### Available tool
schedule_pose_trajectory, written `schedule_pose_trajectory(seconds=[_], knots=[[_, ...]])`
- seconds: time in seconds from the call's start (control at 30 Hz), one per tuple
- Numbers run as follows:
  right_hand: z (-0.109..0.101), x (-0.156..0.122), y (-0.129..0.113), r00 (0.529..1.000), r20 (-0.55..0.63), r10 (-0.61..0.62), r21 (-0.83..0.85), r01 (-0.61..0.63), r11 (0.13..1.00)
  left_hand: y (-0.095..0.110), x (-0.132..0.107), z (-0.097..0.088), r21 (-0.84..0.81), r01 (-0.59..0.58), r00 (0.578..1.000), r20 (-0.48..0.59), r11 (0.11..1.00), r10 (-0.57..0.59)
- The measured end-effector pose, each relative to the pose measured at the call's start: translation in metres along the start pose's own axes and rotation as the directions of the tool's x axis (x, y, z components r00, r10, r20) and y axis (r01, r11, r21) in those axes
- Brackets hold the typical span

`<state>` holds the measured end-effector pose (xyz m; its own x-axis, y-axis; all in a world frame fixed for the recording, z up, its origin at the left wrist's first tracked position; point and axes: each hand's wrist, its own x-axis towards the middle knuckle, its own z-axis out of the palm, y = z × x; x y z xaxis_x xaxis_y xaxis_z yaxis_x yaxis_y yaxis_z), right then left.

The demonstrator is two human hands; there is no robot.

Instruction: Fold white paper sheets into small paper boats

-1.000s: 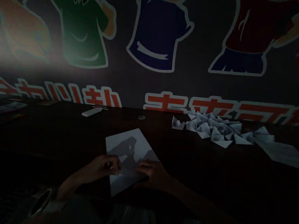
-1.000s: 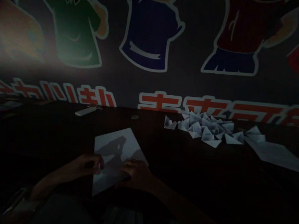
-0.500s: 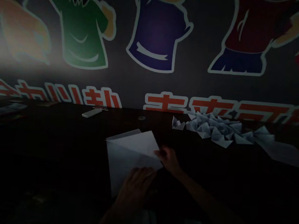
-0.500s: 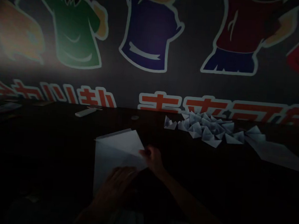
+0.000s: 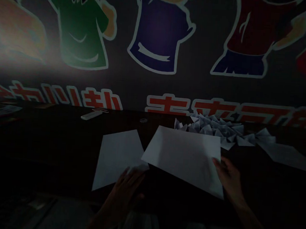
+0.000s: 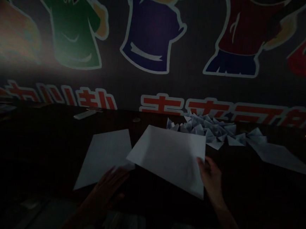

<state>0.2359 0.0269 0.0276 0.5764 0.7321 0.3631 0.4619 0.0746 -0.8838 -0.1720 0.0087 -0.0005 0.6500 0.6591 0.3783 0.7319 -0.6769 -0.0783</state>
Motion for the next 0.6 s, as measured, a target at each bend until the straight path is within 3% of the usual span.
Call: schedule_pose_trajectory(seconds=[0.1, 0.17, 0.3, 0.37, 0.43, 0.5, 0.6], knots=[[-0.019, -0.008, 0.011, 0.995, -0.09, 0.046, -0.076, -0.053, 0.996, -0.005, 0.001, -0.004, 0.076, 0.061, 0.993, -0.102, 0.995, -0.053], [-0.024, -0.02, 0.012, 0.988, -0.136, 0.075, -0.021, -0.079, 0.997, 0.008, 0.008, -0.01, 0.088, 0.094, 0.986, -0.142, 0.992, -0.081], [-0.027, -0.06, 0.011, 0.997, -0.053, 0.05, 0.033, -0.048, 0.998, 0.07, 0.031, -0.016, -0.004, -0.033, 0.992, -0.126, 0.999, 0.032], [-0.03, -0.086, 0.012, 0.999, 0.049, 0.02, -0.068, -0.016, 0.998, 0.103, 0.041, -0.008, -0.047, -0.159, 0.982, -0.108, 0.986, 0.153], [-0.038, -0.109, 0.013, 0.996, 0.094, 0.001, -0.107, 0.009, 0.994, 0.125, 0.047, 0.004, -0.03, -0.189, 0.974, -0.133, 0.982, 0.183], [-0.048, -0.125, 0.015, 0.992, 0.125, -0.012, -0.131, 0.029, 0.991, 0.132, 0.049, 0.013, -0.039, -0.182, 0.972, -0.159, 0.983, 0.174], [-0.065, -0.131, 0.016, 0.983, 0.178, -0.046, -0.156, 0.075, 0.985, 0.123, 0.047, 0.013, -0.185, -0.237, 0.965, -0.156, 0.954, 0.21]])
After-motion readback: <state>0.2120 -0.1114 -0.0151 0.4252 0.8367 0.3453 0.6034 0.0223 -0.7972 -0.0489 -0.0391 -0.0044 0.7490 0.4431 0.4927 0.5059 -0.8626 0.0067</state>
